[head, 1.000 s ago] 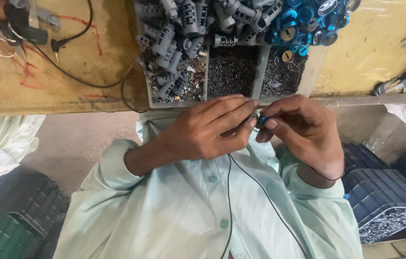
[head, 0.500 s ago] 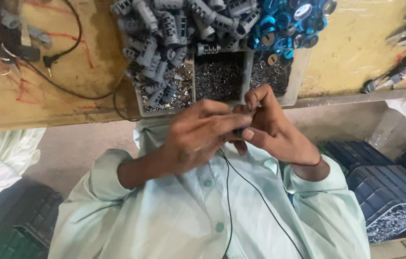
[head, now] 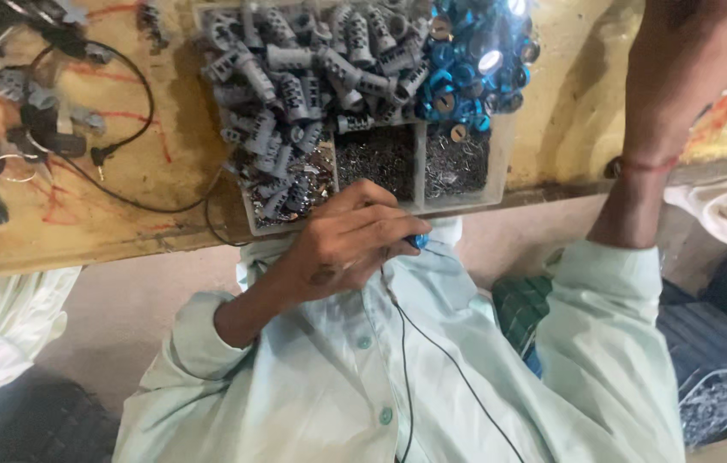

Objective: The person sits at a workbench assembling padlock components. They pick small metal pins from a compartment tray, insert them into grey padlock cylinder bodies, and press blue disc caps onto the cylinders, placing finished units back into the tray.

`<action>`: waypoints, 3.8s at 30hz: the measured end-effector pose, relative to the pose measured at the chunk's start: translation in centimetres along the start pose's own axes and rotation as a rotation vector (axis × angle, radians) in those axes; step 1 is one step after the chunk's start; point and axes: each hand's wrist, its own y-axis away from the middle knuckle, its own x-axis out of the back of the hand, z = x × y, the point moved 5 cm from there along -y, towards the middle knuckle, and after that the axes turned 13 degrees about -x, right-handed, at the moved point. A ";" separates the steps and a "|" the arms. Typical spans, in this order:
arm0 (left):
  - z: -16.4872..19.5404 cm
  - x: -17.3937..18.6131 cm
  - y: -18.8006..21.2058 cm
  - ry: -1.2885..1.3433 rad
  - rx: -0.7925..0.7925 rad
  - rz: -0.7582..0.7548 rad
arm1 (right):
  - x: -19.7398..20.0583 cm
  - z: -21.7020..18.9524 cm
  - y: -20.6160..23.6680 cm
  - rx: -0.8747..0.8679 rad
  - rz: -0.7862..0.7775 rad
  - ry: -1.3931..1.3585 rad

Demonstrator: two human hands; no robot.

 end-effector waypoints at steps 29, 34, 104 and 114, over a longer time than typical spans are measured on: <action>0.5 0.4 0.6 -0.037 0.024 0.074 | 3.1 -0.6 7.7 -0.552 -0.462 -1.242; 1.3 0.0 0.6 -0.040 0.013 0.083 | 8.5 -6.1 6.5 -0.557 -0.457 -1.678; 3.2 5.0 3.4 -0.383 0.369 0.167 | 8.7 -23.5 9.3 0.301 -0.839 -0.424; 0.0 1.9 2.9 0.332 0.515 0.412 | 9.1 -21.3 10.9 -0.373 -1.374 -1.488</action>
